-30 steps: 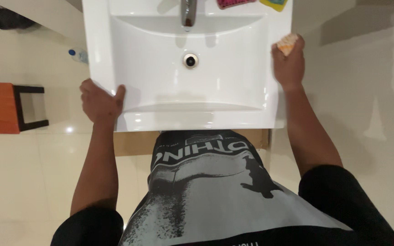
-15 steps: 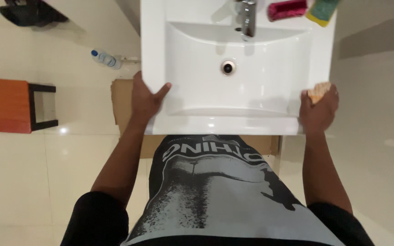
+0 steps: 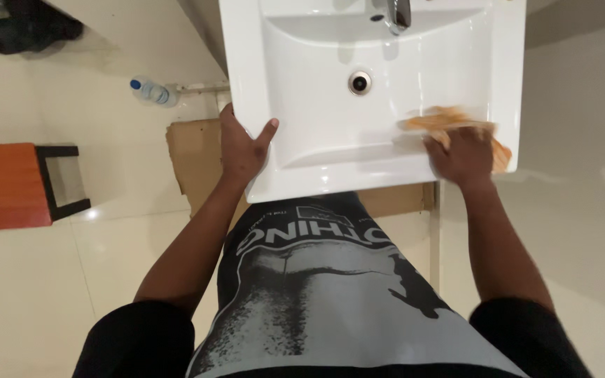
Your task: The person wipes the internal and external surfaces of a white ceramic sink and its chrome faucet using a cloth.
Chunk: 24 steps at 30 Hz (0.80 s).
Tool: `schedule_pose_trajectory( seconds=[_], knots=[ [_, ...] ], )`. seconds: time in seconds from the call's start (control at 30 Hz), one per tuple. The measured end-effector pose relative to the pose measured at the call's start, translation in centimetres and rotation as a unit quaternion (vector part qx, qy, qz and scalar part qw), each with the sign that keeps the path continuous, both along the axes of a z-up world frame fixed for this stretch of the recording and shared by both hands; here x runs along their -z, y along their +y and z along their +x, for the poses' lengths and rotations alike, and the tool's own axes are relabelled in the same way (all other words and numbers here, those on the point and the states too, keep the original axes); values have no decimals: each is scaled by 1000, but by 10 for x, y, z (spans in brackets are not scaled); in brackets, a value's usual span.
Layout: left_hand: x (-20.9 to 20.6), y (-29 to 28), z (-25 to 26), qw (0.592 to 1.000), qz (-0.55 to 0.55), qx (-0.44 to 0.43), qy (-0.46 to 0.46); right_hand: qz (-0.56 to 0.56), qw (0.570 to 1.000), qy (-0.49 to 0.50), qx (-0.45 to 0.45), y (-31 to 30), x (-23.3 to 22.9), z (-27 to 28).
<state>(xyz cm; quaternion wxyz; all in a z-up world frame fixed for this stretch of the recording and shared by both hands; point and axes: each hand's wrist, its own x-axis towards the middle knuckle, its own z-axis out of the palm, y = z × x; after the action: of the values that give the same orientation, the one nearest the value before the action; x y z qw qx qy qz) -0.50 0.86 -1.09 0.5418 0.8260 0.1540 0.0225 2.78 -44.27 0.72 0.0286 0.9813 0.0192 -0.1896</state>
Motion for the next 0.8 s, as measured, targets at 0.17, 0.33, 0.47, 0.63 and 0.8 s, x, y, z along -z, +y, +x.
schedule_pose_trajectory(
  seconds=[0.17,0.33,0.47,0.63,0.8],
  knots=[
    [9,1,-1,1000,4,4,-20,-18,971,234,51,66,22,56],
    [9,1,-1,1000,20,-19,8,103,934,335,-68,181,51,68],
    [4,4,0,999,29,-1,19,287,857,425,59,270,51,68],
    [-1,7,-2,1000,25,-11,15,360,822,434,83,233,83,66],
    [-4,8,1,998,25,-4,51,184,920,345,23,118,120,73]
  ],
)
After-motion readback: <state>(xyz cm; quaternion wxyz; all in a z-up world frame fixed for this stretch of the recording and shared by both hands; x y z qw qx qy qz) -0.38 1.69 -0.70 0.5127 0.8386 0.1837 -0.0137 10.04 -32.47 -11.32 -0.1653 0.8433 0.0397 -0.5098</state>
